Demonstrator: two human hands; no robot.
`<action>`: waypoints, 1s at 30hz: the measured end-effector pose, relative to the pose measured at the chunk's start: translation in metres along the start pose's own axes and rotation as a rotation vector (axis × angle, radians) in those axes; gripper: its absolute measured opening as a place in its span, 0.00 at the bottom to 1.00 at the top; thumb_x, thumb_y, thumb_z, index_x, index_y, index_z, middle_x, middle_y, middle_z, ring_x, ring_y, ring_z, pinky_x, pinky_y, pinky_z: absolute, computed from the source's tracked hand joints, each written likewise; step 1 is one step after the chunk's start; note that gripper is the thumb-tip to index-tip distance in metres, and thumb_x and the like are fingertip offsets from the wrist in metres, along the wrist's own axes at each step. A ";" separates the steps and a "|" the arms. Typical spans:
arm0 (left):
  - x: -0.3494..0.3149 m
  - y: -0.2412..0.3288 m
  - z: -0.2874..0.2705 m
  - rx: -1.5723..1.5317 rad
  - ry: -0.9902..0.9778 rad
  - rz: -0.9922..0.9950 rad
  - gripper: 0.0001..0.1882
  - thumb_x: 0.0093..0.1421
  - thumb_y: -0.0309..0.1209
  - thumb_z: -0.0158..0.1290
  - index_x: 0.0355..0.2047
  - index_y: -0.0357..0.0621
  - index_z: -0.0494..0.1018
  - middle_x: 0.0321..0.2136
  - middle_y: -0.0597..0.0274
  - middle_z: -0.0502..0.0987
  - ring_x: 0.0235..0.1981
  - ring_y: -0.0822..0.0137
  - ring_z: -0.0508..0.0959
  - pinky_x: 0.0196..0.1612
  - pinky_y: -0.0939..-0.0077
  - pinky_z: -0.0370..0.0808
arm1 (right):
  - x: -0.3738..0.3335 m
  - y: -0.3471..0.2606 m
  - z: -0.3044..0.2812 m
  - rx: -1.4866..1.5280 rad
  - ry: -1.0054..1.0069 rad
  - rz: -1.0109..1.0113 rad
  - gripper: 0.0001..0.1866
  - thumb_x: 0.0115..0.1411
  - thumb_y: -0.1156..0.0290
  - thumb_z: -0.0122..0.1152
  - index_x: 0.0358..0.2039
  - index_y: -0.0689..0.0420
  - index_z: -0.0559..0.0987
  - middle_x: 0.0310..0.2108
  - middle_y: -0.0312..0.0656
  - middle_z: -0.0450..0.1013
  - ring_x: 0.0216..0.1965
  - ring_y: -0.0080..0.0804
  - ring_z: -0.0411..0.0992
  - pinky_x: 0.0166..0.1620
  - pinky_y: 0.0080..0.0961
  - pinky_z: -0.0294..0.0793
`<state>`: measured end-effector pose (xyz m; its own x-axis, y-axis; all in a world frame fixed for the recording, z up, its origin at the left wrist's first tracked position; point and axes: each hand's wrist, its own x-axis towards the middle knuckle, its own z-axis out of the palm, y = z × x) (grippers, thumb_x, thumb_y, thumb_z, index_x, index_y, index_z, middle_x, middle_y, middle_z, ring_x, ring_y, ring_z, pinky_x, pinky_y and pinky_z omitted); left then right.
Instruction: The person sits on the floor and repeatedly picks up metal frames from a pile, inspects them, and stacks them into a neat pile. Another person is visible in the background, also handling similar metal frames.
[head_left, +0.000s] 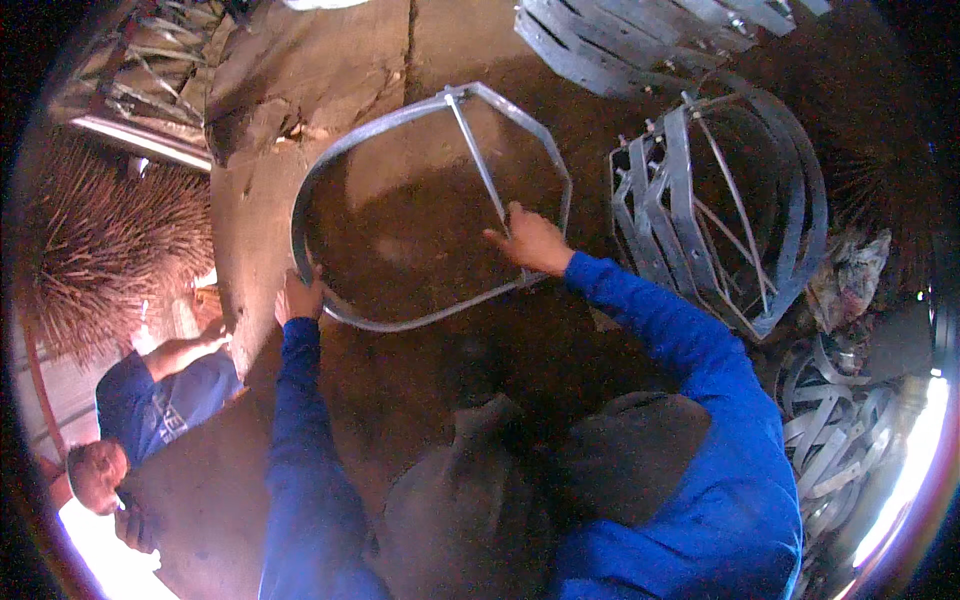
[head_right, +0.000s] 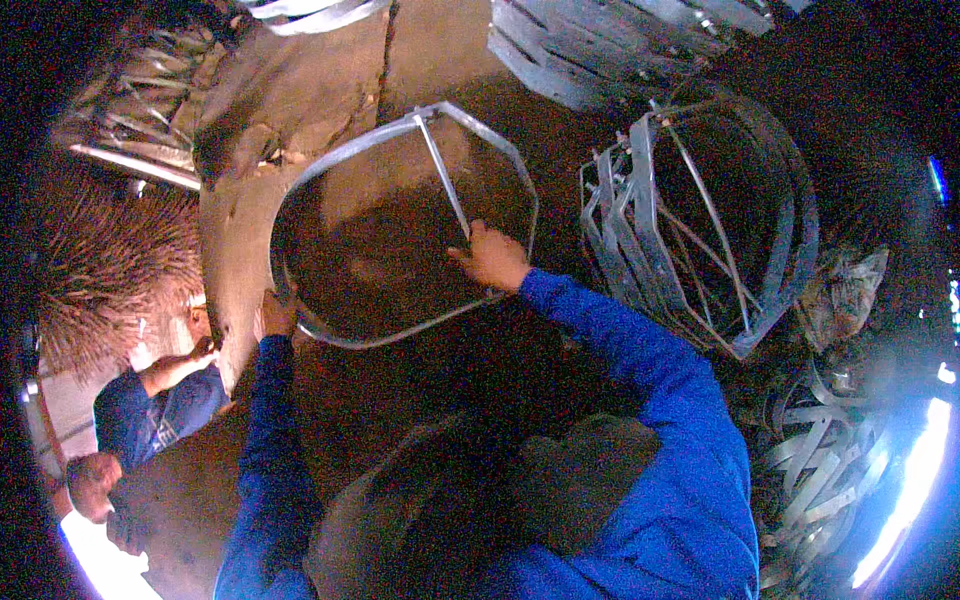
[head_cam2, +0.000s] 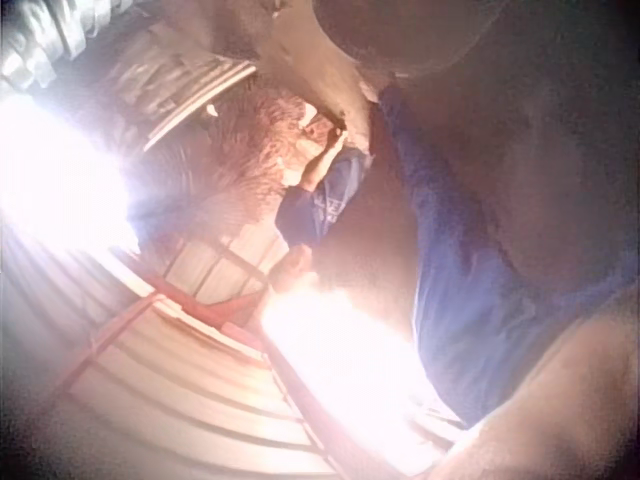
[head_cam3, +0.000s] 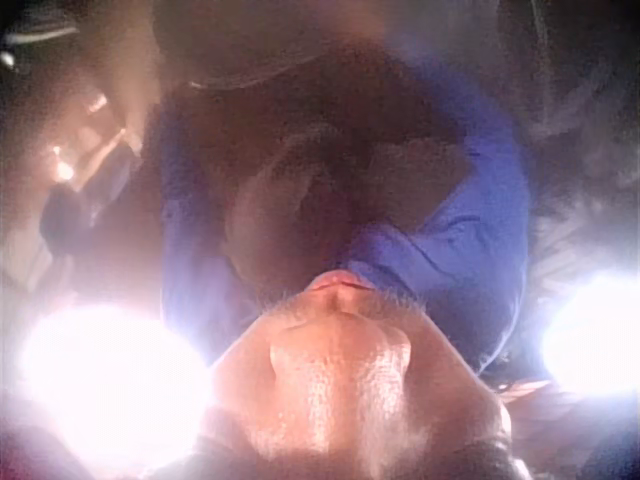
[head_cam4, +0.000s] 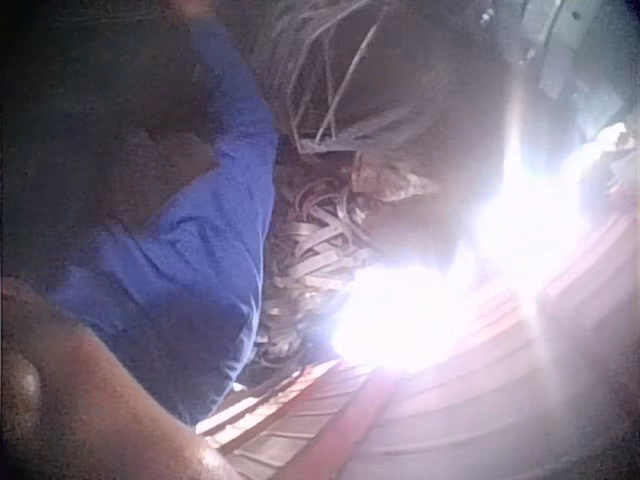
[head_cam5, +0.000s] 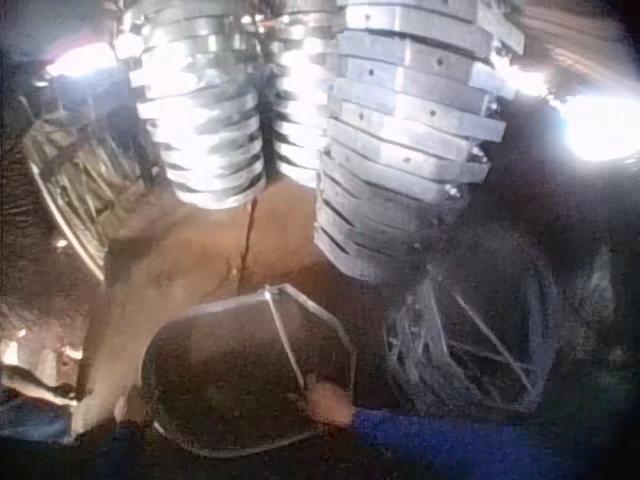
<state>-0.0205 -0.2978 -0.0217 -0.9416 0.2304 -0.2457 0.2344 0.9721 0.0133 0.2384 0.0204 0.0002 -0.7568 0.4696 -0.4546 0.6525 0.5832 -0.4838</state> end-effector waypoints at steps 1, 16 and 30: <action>0.006 -0.002 0.002 0.012 -0.018 -0.007 0.31 0.54 0.58 0.48 0.42 0.42 0.70 0.38 0.42 0.77 0.41 0.41 0.76 0.44 0.51 0.71 | 0.015 -0.003 0.008 -0.012 0.036 0.044 0.32 0.59 0.48 0.51 0.46 0.68 0.65 0.34 0.60 0.73 0.37 0.57 0.74 0.40 0.49 0.74; 0.021 -0.019 0.030 -0.383 0.022 0.279 0.20 0.58 0.45 0.50 0.29 0.38 0.77 0.27 0.42 0.77 0.27 0.46 0.77 0.31 0.52 0.70 | 0.068 0.021 0.052 0.491 0.413 0.247 0.30 0.57 0.44 0.52 0.27 0.65 0.78 0.29 0.59 0.75 0.32 0.56 0.75 0.36 0.46 0.73; -0.149 0.014 -0.016 -1.000 0.097 -0.105 0.21 0.62 0.39 0.49 0.38 0.27 0.74 0.30 0.44 0.77 0.28 0.56 0.76 0.33 0.64 0.72 | -0.106 -0.058 -0.148 0.338 0.524 -0.068 0.26 0.61 0.50 0.50 0.30 0.65 0.78 0.29 0.59 0.74 0.35 0.57 0.73 0.40 0.45 0.71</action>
<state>0.1194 -0.3179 0.0307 -0.9718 0.1007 -0.2130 -0.1195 0.5687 0.8138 0.2755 0.0347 0.1869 -0.6590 0.7515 -0.0289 0.5135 0.4215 -0.7475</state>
